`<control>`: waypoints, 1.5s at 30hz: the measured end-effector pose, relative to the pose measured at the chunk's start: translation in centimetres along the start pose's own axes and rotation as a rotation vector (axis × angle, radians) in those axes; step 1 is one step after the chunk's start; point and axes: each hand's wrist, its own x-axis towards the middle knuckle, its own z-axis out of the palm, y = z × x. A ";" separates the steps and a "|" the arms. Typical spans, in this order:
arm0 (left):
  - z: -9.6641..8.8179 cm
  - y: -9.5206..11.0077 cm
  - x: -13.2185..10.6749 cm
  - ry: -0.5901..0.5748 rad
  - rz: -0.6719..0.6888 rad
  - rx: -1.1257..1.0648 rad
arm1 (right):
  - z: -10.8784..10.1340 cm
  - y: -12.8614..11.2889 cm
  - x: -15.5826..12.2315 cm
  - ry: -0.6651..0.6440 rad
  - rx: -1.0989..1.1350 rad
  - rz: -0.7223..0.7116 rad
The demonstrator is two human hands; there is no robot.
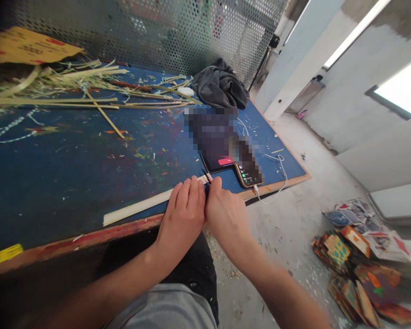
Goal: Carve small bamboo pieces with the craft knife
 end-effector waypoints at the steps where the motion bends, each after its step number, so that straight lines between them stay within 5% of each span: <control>1: 0.1 0.0 0.0 0.002 0.001 0.001 | -0.2 -0.1 0.0 -0.011 -0.016 0.005; 11: 0.2 -0.3 0.2 -0.010 0.019 -0.033 | -2.1 -0.7 -0.2 -0.111 -0.070 0.018; 17: -0.2 -0.1 0.3 -0.044 0.013 -0.036 | -1.0 0.1 -2.0 -0.124 -0.048 0.065; 23: -0.4 -0.1 0.3 -0.110 0.022 -0.086 | 0.3 4.1 -4.7 0.149 0.059 0.197; 32: -0.9 0.5 0.3 -0.111 -0.019 -0.058 | -1.3 0.7 -0.1 0.020 -0.118 -0.040; 45: -0.8 1.4 -0.2 -0.176 -0.072 -0.067 | -2.7 0.8 0.6 -0.066 -0.125 -0.095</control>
